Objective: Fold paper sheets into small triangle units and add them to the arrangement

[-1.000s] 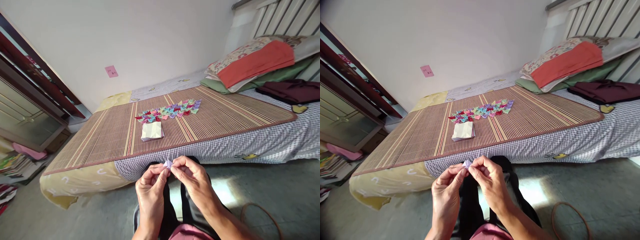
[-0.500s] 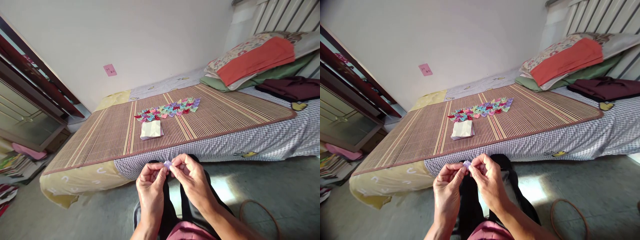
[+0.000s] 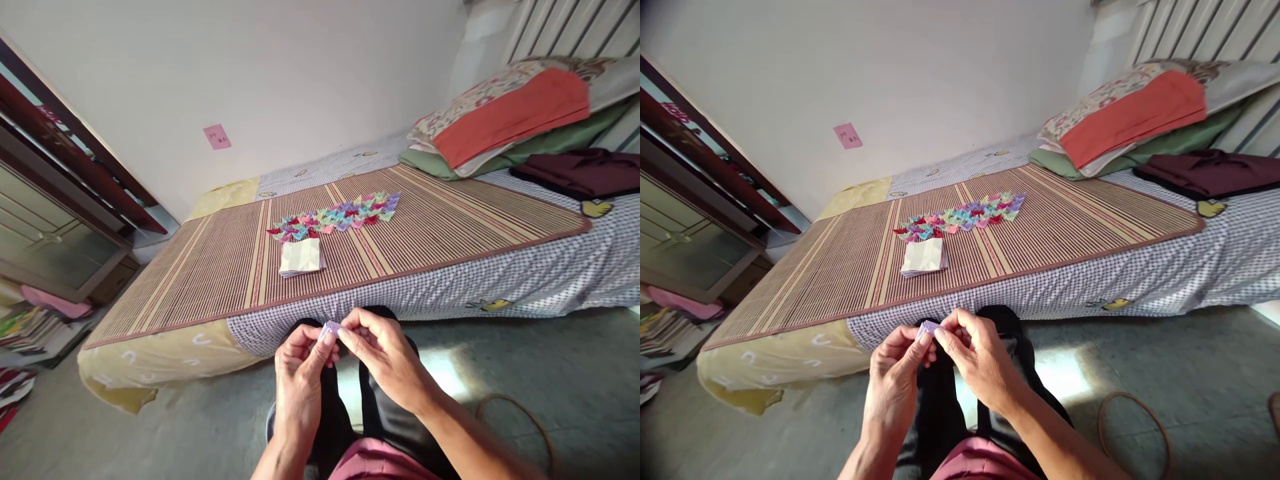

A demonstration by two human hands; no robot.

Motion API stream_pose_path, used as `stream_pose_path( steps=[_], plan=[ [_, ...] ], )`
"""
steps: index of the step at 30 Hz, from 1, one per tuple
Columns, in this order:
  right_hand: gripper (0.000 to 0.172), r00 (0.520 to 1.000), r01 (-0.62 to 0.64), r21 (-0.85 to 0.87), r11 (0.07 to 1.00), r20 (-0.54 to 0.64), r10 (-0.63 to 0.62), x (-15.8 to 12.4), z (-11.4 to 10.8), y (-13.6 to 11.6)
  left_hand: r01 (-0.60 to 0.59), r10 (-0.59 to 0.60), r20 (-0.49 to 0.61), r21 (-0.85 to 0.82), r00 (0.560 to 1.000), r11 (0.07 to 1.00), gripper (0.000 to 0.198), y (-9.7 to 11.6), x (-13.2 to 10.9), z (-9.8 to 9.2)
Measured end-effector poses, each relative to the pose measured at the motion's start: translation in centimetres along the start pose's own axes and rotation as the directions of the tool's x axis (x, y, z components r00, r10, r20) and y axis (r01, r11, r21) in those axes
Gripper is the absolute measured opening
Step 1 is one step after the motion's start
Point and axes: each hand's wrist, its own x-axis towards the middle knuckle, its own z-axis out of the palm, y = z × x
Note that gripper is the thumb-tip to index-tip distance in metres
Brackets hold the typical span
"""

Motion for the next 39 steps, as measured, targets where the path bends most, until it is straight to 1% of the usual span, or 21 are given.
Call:
stream_pose_path(
  steps=[2, 4, 10, 15, 20, 26, 30, 33, 36, 39],
  plan=[
    [0.040, 1.000, -0.011, -0.007, 1.000, 0.011, 0.011, -0.1, 0.0, 0.0, 0.018, -0.018, 0.002, -0.017, 1.000, 1.000, 0.030, -0.1, -0.1, 0.1],
    [0.043, 1.000, -0.005, -0.022, 1.000, -0.006, 0.005, -0.2, 0.1, 0.0, 0.039, -0.039, 0.007, -0.031, 0.999, 0.999, 0.030, -0.2, -0.1, 0.1],
    [0.041, 0.993, 0.048, -0.175, 0.983, -0.094, -0.065, -0.5, 0.3, 0.0, 0.020, -0.019, 0.057, -0.023, 0.998, 1.000, 0.030, -0.5, -0.3, 0.1],
    [0.038, 0.999, 0.019, -0.103, 0.994, -0.042, -0.023, -0.4, 0.1, 0.2, 0.025, -0.021, 0.072, -0.048, 0.997, 0.999, 0.031, -0.6, -0.3, 0.2],
    [0.035, 0.991, 0.098, -0.164, 0.982, -0.070, -0.111, -0.4, 0.2, 0.0, 0.068, -0.064, 0.064, -0.070, 0.996, 0.995, 0.032, -0.8, 0.1, 0.5],
    [0.032, 0.989, 0.143, -0.178, 0.974, -0.004, -0.146, -0.5, 0.1, 0.3, 0.052, -0.052, 0.085, 0.008, 0.995, 0.999, 0.030, -0.9, 0.1, -0.3],
    [0.032, 0.989, 0.144, -0.202, 0.969, 0.055, -0.135, -0.7, -0.6, 0.3, 0.014, -0.019, 0.096, 0.053, 0.995, 0.999, 0.029, -1.0, 0.1, -0.4],
    [0.032, 0.990, 0.134, -0.225, 0.965, 0.075, -0.120, -1.0, -1.4, 0.1, -0.007, -0.002, 0.138, 0.065, 0.990, 0.998, 0.030, -0.8, 0.0, -0.1],
    [0.031, 0.986, 0.165, -0.263, 0.951, 0.060, -0.154, -1.4, -2.1, -0.1, -0.008, 0.002, 0.171, 0.037, 0.985, 0.999, 0.032, -0.5, -0.1, 0.2],
    [0.028, 0.978, 0.211, -0.311, 0.927, 0.066, -0.200, -1.8, -2.7, -0.2, 0.010, -0.008, 0.169, -0.016, 0.986, 1.000, 0.031, -0.1, -0.3, 0.2]
  ],
)
